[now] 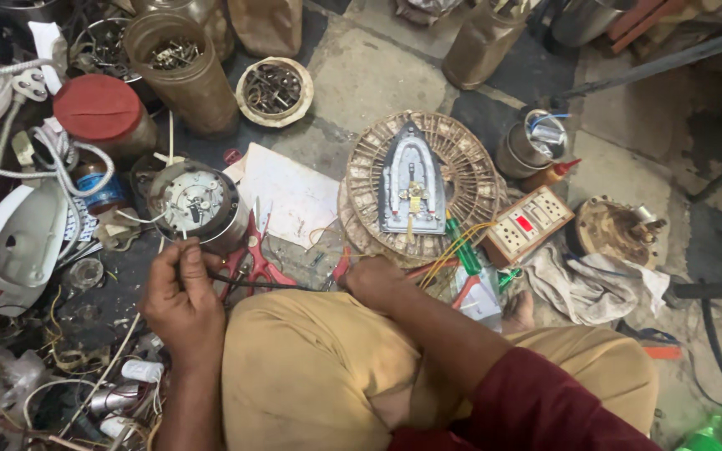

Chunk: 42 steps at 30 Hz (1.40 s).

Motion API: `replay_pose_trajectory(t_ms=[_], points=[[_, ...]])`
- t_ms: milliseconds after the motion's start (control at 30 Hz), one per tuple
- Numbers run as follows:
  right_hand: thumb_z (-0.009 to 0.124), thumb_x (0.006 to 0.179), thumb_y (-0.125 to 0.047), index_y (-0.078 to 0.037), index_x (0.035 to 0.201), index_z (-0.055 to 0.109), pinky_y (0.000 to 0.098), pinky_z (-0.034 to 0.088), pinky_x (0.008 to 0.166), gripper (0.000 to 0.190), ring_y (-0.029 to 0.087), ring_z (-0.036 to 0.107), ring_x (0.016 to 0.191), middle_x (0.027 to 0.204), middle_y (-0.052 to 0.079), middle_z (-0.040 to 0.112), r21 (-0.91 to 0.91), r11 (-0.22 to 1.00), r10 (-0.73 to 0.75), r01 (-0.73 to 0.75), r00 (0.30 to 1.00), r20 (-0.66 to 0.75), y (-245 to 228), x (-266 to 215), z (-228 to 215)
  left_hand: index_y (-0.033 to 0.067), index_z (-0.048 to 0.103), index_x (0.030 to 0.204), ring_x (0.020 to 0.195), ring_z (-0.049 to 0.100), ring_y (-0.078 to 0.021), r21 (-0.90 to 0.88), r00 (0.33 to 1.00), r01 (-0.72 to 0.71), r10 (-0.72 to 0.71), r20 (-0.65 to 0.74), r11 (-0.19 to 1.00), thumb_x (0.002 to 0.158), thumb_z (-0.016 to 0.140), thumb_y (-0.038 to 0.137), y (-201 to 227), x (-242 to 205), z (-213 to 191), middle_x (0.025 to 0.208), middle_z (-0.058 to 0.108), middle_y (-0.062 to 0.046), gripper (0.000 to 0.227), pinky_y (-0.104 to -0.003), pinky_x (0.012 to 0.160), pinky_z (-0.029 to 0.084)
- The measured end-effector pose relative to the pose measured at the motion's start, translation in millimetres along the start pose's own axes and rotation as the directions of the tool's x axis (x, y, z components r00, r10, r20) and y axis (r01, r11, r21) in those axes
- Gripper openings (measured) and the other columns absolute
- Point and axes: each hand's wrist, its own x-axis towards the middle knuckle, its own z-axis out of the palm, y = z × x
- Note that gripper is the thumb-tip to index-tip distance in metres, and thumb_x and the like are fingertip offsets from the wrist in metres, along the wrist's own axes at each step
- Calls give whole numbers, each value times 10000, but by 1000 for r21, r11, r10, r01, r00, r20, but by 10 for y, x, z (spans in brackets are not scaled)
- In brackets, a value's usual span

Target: The person disassembles an electric iron, manipulates internal components and wiring with pliers and a screwdriver, and fits the metal soleplate back onto the internal assembly.

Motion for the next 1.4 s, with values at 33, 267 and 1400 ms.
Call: replay_pose_trajectory(t_ms=[33, 267, 1400], points=[[531, 959, -247, -158, 1046, 712, 511, 549, 849, 220, 371, 700, 976, 1047, 160, 709, 50, 998, -25, 29, 996, -83, -9, -41, -5, -25, 665, 1161, 749, 642, -104, -3, 1000, -4, 4, 1, 1000, 1137, 603, 89, 8, -4, -8, 862, 704, -55, 132, -255, 667, 498], [471, 1081, -235, -44, 1182, 511, 423, 553, 855, 219, 305, 743, 934, 964, 135, 744, 749, 663, 391, 6, 850, -353, -186, -254, -143, -17, 595, 1217, 793, 636, -106, -181, 990, 22, -46, -131, 983, 1210, 540, 129, 63, -99, -41, 885, 668, -45, 156, -254, 734, 486], [700, 961, -146, -63, 1050, 711, 433, 552, 842, 122, 372, 673, 966, 1028, 161, 676, 599, 763, 313, 242, 673, -670, -634, -1172, -63, 138, 528, 1051, 660, 567, -203, -449, 378, 885, -754, 537, 124, 1036, 457, 359, 362, -61, 852, 848, 615, -67, 233, -460, 661, 560]])
